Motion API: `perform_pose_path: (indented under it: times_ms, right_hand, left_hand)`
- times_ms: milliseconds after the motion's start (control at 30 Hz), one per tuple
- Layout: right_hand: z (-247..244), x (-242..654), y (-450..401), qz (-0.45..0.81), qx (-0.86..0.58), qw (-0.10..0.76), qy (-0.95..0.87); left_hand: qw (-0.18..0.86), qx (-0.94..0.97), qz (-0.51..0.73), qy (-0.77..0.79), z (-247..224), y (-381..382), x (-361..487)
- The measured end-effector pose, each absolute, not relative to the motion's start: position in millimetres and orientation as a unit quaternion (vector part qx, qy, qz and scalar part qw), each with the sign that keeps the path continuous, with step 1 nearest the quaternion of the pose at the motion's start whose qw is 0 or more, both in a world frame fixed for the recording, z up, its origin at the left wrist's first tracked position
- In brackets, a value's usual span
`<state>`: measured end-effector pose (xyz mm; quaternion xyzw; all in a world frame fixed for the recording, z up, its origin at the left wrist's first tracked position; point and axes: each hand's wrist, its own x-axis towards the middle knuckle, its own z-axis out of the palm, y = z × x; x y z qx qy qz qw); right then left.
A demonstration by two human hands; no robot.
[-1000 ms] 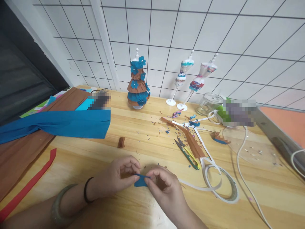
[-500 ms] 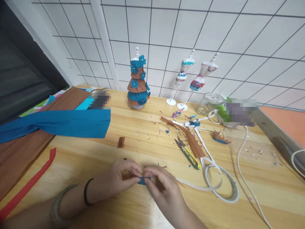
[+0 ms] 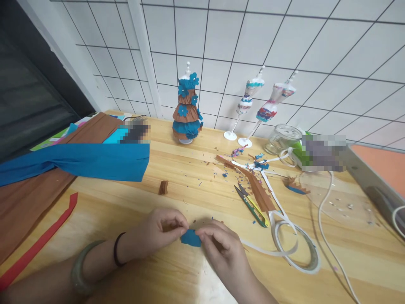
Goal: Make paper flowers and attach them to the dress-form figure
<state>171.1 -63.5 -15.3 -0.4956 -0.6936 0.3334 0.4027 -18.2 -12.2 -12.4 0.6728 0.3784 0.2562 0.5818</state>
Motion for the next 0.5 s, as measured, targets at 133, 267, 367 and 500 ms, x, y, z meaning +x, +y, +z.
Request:
perform_pose_path:
  times_ms: [133, 267, 367, 500]
  right_hand:
    - [-11.4, 168.4, -63.0, 0.369, -0.481, 0.409, -0.682]
    - [-17.2, 164.9, -63.5, 0.368, -0.502, 0.423, -0.659]
    - [-20.3, 162.9, -63.3, 0.343, -0.514, 0.44, -0.652]
    - [-18.9, 161.6, -62.6, 0.32, -0.516, 0.444, -0.659]
  left_hand:
    - [0.574, 0.688, 0.274, 0.349, -10.9, -11.8, -18.1]
    - [0.641, 0.618, 0.285, 0.354, -10.0, -14.0, -15.3]
    - [0.675, 0.577, 0.283, 0.363, -11.1, -14.8, -13.3]
    - [0.677, 0.569, 0.28, 0.374, -13.6, -14.7, -12.8]
